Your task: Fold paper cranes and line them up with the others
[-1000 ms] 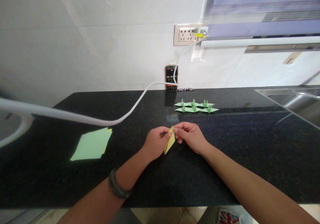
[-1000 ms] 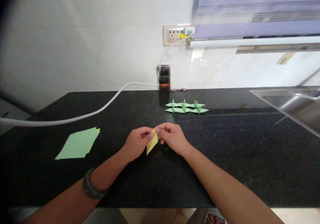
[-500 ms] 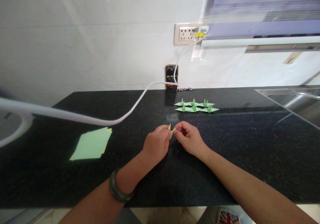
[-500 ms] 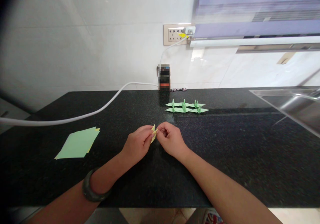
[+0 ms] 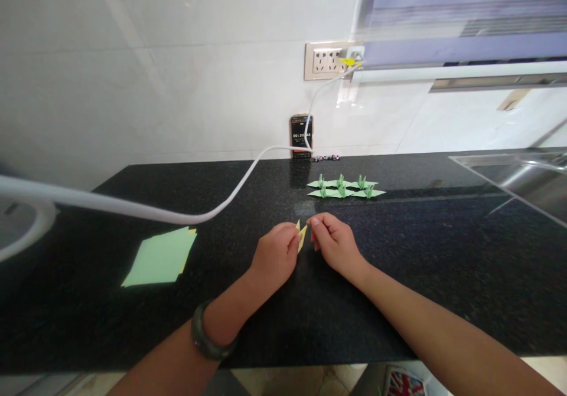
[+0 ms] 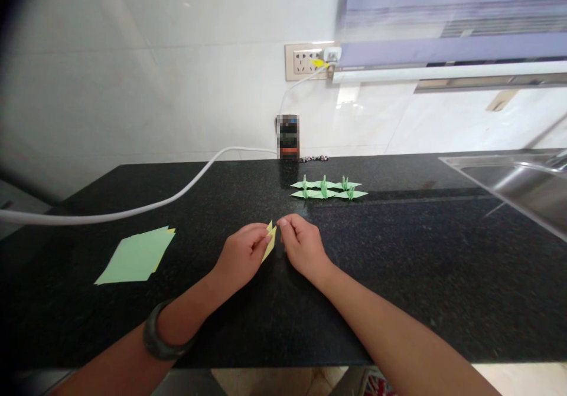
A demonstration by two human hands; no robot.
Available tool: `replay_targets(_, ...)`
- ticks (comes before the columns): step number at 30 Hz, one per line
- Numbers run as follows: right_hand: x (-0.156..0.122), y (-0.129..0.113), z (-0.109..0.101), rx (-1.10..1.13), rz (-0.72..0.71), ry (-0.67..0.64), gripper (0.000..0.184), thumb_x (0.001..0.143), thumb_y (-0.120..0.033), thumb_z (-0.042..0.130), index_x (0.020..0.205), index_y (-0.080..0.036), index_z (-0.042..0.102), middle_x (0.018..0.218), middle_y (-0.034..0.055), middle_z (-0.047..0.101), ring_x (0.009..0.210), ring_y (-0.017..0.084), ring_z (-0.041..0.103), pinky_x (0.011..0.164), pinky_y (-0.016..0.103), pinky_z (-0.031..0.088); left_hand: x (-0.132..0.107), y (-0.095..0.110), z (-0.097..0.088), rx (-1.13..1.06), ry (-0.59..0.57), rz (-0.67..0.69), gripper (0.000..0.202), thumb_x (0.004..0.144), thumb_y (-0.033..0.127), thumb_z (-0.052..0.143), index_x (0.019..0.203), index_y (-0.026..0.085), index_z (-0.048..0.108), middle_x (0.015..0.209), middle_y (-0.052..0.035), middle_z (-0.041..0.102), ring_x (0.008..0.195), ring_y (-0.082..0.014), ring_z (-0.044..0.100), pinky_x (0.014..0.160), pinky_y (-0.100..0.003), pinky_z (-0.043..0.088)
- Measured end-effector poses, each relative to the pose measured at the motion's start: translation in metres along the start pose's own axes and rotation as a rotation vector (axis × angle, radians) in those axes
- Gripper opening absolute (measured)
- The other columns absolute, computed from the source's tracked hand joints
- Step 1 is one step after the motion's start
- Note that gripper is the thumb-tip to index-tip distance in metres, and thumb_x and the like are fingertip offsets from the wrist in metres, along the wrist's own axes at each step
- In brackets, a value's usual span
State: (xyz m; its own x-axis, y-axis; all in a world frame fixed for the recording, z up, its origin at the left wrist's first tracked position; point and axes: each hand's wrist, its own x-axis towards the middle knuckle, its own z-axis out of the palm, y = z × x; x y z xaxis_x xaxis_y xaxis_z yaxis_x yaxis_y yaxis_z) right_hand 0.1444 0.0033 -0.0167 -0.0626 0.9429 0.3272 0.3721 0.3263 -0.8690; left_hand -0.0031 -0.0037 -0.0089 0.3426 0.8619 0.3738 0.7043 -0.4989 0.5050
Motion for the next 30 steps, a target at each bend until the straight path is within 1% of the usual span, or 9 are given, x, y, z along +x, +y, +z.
replay_targets(2, 0.0032, 0.0038, 0.0000, 0.151, 0.078, -0.043, 0.023, 0.083, -0.034, 0.039, 0.084, -0.017, 0.055, 0.059, -0.0013, 0.051, 0.045, 0.009, 0.047, 0.045, 0.021, 0.037, 0.0019, -0.0042, 0.0008, -0.083, -0.005, -0.026, 0.022, 0.081, 0.020, 0.039, 0.082, 0.017, 0.060, 0.089, -0.0059, 0.061, 0.087, -0.0164, 0.053, 0.080, -0.029, 0.040)
replay_targets(5, 0.0062, 0.0077, 0.0002, 0.327, 0.144, -0.144, 0.023, 0.079, -0.036, 0.047, 0.085, -0.016, 0.057, 0.060, -0.0019, 0.051, 0.043, 0.007, 0.045, 0.043, 0.020, 0.036, 0.0036, -0.0084, 0.0028, -0.246, -0.027, -0.103, 0.021, 0.079, 0.023, 0.042, 0.082, 0.017, 0.061, 0.086, -0.0052, 0.061, 0.082, -0.0160, 0.054, 0.075, -0.028, 0.041)
replay_targets(8, 0.0066, 0.0085, -0.0008, 0.425, 0.165, -0.243, 0.022, 0.076, -0.035, 0.052, 0.085, -0.015, 0.058, 0.058, -0.0028, 0.050, 0.044, 0.006, 0.044, 0.044, 0.019, 0.035, 0.0040, -0.0091, 0.0053, -0.435, -0.088, -0.220, 0.022, 0.078, 0.028, 0.044, 0.084, 0.015, 0.060, 0.078, -0.0043, 0.061, 0.070, -0.0148, 0.055, 0.064, -0.026, 0.043)
replay_targets(10, 0.0064, 0.0086, -0.0021, 0.476, 0.166, -0.285, 0.022, 0.075, -0.033, 0.053, 0.086, -0.015, 0.059, 0.059, -0.0025, 0.051, 0.045, 0.006, 0.043, 0.045, 0.019, 0.035, 0.0041, -0.0086, 0.0062, -0.545, -0.137, -0.293, 0.024, 0.077, 0.031, 0.044, 0.084, 0.014, 0.059, 0.071, -0.0035, 0.061, 0.061, -0.0136, 0.054, 0.056, -0.024, 0.041)
replay_targets(12, 0.0066, 0.0091, -0.0033, 0.516, 0.169, -0.310, 0.022, 0.075, -0.033, 0.055, 0.087, -0.015, 0.058, 0.062, -0.0018, 0.053, 0.046, 0.005, 0.043, 0.045, 0.019, 0.035, 0.0041, -0.0081, 0.0064, -0.620, -0.162, -0.324, 0.025, 0.077, 0.033, 0.044, 0.083, 0.014, 0.059, 0.066, -0.0025, 0.060, 0.057, -0.0124, 0.053, 0.052, -0.023, 0.040)
replay_targets(15, 0.0072, 0.0099, -0.0045, 0.543, 0.175, -0.337, 0.023, 0.074, -0.033, 0.056, 0.088, -0.015, 0.058, 0.063, -0.0017, 0.053, 0.046, 0.005, 0.043, 0.045, 0.019, 0.035, 0.0043, -0.0081, 0.0054, -0.657, -0.174, -0.309, 0.024, 0.076, 0.033, 0.046, 0.080, 0.014, 0.059, 0.064, -0.0012, 0.059, 0.054, -0.0109, 0.051, 0.051, -0.022, 0.038)
replay_targets(20, 0.0074, 0.0102, -0.0054, 0.551, 0.177, -0.359, 0.022, 0.074, -0.033, 0.057, 0.086, -0.015, 0.057, 0.060, -0.0027, 0.052, 0.045, 0.005, 0.043, 0.044, 0.018, 0.035, 0.0049, -0.0064, 0.0026, -0.662, -0.199, -0.293, 0.024, 0.075, 0.033, 0.047, 0.075, 0.013, 0.059, 0.064, -0.0008, 0.058, 0.054, -0.0097, 0.049, 0.051, -0.021, 0.038)
replay_targets(24, 0.0075, 0.0102, -0.0056, 0.581, 0.192, -0.362, 0.021, 0.072, -0.033, 0.059, 0.082, -0.015, 0.056, 0.060, -0.0028, 0.052, 0.045, 0.004, 0.043, 0.043, 0.018, 0.035, 0.0053, -0.0044, 0.0007, -0.703, -0.220, -0.310, 0.023, 0.074, 0.033, 0.048, 0.077, 0.013, 0.060, 0.064, -0.0014, 0.060, 0.054, -0.0106, 0.050, 0.050, -0.022, 0.038)
replay_targets(30, 0.0082, 0.0100, -0.0060, 0.570, 0.214, -0.356, 0.022, 0.069, -0.034, 0.062, 0.078, -0.014, 0.056, 0.056, -0.0031, 0.052, 0.043, 0.005, 0.044, 0.041, 0.017, 0.036, 0.0052, -0.0028, -0.0006, -0.723, -0.208, -0.314, 0.019, 0.071, 0.030, 0.052, 0.074, 0.015, 0.063, 0.060, -0.0017, 0.061, 0.054, -0.0123, 0.052, 0.050, -0.023, 0.039)
